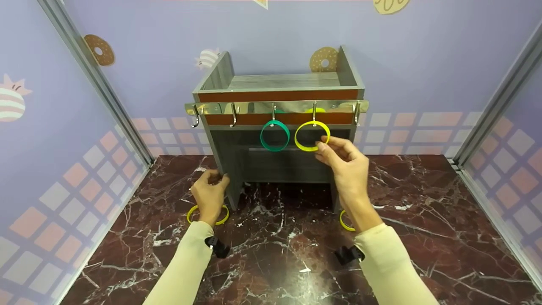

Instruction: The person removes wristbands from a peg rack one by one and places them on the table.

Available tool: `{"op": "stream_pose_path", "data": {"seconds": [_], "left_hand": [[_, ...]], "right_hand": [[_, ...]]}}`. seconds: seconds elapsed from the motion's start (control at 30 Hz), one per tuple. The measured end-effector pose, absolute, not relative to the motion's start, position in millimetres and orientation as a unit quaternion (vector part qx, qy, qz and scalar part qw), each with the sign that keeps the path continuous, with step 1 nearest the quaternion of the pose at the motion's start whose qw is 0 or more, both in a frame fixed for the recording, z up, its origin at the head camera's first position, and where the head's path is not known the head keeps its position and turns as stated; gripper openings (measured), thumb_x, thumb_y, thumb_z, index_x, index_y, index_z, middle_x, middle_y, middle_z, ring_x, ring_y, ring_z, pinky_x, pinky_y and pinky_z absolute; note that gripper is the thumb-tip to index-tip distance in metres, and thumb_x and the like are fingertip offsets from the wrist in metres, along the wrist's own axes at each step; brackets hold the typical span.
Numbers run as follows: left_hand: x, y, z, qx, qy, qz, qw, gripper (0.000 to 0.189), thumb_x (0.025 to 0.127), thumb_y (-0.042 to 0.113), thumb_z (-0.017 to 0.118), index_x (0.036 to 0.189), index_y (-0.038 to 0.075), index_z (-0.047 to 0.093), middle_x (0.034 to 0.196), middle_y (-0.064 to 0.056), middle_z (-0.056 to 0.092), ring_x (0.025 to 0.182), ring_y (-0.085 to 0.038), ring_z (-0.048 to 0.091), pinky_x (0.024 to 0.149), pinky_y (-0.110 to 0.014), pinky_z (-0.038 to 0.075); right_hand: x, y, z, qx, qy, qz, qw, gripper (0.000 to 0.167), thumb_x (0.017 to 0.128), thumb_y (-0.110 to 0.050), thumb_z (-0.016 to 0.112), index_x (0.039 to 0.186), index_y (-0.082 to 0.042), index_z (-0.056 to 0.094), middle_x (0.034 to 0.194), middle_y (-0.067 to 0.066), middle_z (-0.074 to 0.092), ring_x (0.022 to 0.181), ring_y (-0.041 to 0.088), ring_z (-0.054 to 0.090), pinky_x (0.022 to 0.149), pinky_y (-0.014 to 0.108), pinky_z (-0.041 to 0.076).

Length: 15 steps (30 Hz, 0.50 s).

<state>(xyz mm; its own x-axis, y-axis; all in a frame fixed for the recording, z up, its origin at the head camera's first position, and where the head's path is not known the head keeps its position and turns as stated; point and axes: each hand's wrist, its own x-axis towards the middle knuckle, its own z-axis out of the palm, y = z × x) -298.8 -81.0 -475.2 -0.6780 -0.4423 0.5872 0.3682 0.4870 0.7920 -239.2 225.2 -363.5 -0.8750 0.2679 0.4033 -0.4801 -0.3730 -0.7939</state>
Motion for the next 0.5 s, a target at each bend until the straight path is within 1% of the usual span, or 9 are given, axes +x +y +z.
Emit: {"op": "stream_pose_path", "data": {"seconds": [0.17, 0.3, 0.5], "left_hand": [[-299.3, -81.0, -477.0, 0.021, -0.763, -0.499, 0.409, 0.012, 0.077, 0.000, 0.085, 0.086, 0.002, 0.077, 0.083, -0.011, 0.078, 0.076, -0.027, 0.075, 0.072, -0.047, 0.061], [-299.9, -81.0, -477.7, 0.021, -0.763, -0.501, 0.407, 0.013, 0.078, 0.000, 0.085, 0.087, 0.001, 0.077, 0.084, -0.011, 0.078, 0.076, -0.028, 0.075, 0.072, -0.047, 0.061], [-300.9, -81.2, -477.8, 0.020, -0.758, -0.506, 0.410, 0.012, 0.077, -0.001, 0.085, 0.087, 0.001, 0.077, 0.085, -0.012, 0.078, 0.077, -0.029, 0.075, 0.073, -0.047, 0.061]], "right_hand": [[-235.6, 228.0, -356.3, 0.106, -0.485, 0.836, 0.234, 0.022, 0.094, 0.011, 0.073, 0.113, 0.020, 0.067, 0.102, 0.026, 0.074, 0.088, 0.029, 0.076, 0.083, 0.040, 0.062], [-230.4, 230.8, -352.7, 0.110, -0.468, 0.845, 0.234, 0.021, 0.095, 0.011, 0.072, 0.114, 0.020, 0.067, 0.103, 0.028, 0.073, 0.091, 0.030, 0.077, 0.083, 0.040, 0.062], [-222.2, 234.1, -348.5, 0.114, -0.461, 0.848, 0.237, 0.019, 0.095, 0.013, 0.070, 0.112, 0.020, 0.067, 0.102, 0.027, 0.074, 0.093, 0.031, 0.076, 0.082, 0.040, 0.062]]}}
